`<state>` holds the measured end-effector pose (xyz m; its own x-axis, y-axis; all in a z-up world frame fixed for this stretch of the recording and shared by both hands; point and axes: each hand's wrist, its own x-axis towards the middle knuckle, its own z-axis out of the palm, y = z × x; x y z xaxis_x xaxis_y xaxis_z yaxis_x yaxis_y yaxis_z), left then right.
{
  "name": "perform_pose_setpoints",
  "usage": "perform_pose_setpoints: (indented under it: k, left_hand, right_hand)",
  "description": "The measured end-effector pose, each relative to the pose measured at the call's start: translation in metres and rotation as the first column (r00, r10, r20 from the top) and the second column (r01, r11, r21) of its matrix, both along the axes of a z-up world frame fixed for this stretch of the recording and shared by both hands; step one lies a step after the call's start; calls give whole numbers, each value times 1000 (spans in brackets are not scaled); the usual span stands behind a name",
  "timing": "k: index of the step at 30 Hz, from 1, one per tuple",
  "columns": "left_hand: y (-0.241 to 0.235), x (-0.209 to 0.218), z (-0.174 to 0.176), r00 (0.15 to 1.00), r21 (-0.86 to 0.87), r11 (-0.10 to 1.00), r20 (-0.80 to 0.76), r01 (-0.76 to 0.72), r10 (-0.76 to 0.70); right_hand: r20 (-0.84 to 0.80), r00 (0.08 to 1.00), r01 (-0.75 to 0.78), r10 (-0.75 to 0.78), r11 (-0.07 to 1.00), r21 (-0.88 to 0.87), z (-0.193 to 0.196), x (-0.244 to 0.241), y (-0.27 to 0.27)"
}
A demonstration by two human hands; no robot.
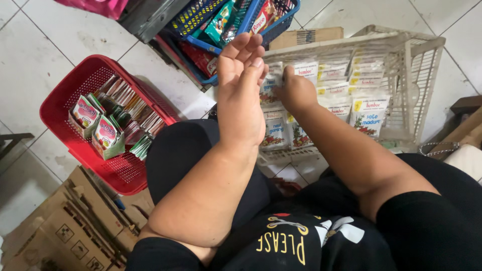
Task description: The person organizes various spice packets by sorting through them by hand and placing them into a white plastic basket while sitting on the floor.
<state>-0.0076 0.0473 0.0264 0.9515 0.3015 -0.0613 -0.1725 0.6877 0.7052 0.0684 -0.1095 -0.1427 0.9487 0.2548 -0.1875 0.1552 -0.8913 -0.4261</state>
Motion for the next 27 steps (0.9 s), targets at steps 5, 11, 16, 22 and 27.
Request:
perform_pose_setpoints:
  k: [5,11,16,22,27]
  left_hand:
    - [-4,6,-10,1000,16,1000,-2,19,-19]
    - [-17,12,-30,972,123,972,-142,202,-185]
    - [-40,12,-67,897,189,898,-288,396,-335]
    - [-50,25,-104,846,394,794,-464,464,-264]
    - [-28,36,-133,779,320,824,-591,468,-212]
  right_hand:
    - [72,996,-47,47,999,-8,43,4,-17]
    - [138,988,54,-64,996,75,123,29,-150]
    - [302,930,236,-211,970,-50,142,35,-304]
    - [-9,899,420,-437,870,-257,78,78,-441]
    - [-244,949,86,-199,910,-406,-39,104,-467]
